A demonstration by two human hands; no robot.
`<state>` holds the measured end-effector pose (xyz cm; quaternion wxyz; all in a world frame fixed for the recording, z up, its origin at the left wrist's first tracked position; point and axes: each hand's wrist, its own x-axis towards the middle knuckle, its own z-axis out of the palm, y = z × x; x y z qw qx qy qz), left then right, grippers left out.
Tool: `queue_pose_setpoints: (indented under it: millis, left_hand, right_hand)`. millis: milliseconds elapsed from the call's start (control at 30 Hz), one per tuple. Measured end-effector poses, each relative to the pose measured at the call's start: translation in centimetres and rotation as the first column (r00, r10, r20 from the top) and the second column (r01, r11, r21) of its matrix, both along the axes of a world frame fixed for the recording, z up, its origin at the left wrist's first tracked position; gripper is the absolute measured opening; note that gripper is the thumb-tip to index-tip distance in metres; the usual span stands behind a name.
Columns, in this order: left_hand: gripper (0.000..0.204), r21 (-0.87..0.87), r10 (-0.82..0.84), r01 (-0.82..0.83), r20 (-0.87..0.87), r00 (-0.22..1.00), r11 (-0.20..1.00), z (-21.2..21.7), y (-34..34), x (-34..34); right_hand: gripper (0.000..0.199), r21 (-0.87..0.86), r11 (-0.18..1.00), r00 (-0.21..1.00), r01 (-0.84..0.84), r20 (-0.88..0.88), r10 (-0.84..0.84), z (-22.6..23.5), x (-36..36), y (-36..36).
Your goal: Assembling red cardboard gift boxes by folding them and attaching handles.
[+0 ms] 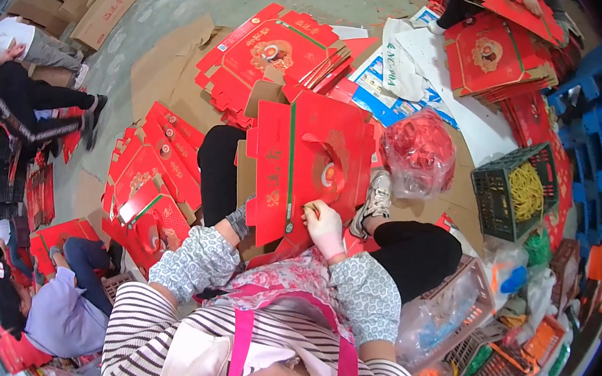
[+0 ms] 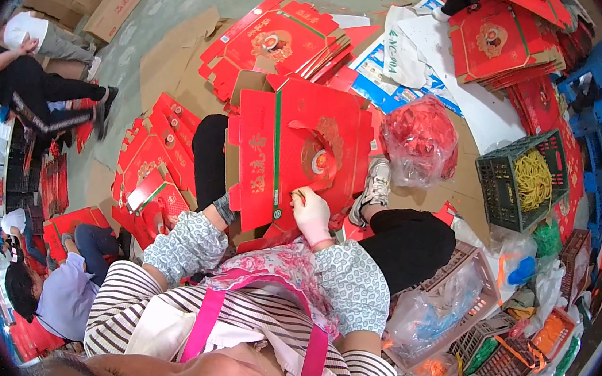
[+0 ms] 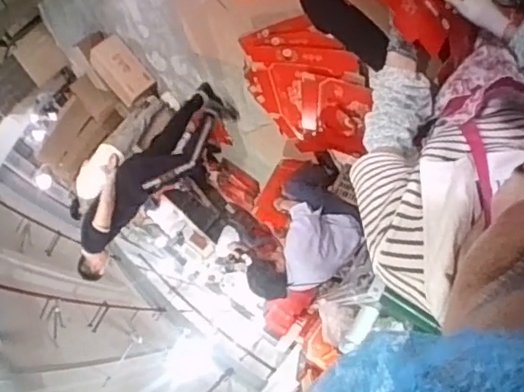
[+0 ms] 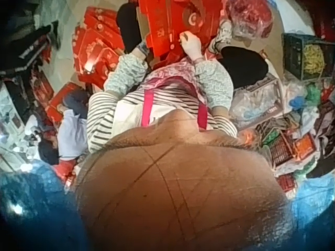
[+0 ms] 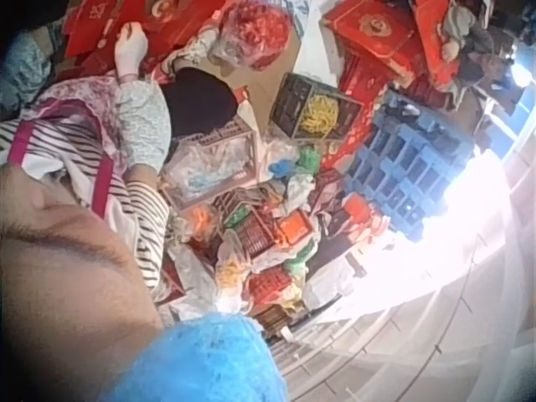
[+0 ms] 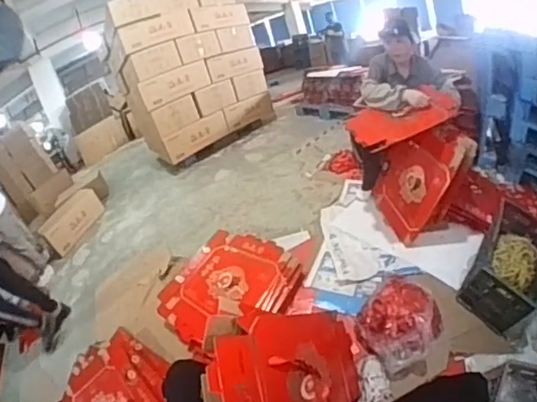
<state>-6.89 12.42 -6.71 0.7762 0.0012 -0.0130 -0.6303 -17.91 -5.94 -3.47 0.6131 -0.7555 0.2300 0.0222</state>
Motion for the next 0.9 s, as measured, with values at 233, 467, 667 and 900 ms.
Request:
queue_pose_setpoints:
  millis: [233, 467, 667, 900]
  left_hand:
    - [0.035, 0.148, 0.024, -0.028, 0.033, 0.999, 0.989, -1.5, 0.1, 0.9]
    - [0.032, 0.396, 0.065, -0.048, -0.03, 0.997, 0.917, -0.8, 0.2, -0.2]
    - [0.032, 0.291, -0.04, -0.014, 0.18, 0.983, 0.957, 1.8, -1.1, -0.4]
    - [0.027, 0.173, 0.021, -0.096, 0.389, 0.921, 0.98, 2.8, -2.0, -1.4]
  right_hand:
    - [0.014, -0.228, 0.972, 0.994, -0.052, 0.086, 0.073, 1.9, 1.2, -0.4]
    - [0.009, -0.646, 0.744, 0.953, -0.169, 0.087, 0.292, 2.6, 1.9, -0.4]
    - [0.017, -0.643, 0.719, 0.941, -0.264, -0.008, 0.339, 4.7, 0.5, -0.5]
    - [0.014, -0.21, 0.977, 0.996, -0.02, 0.077, 0.037, 2.6, -0.6, -0.7]
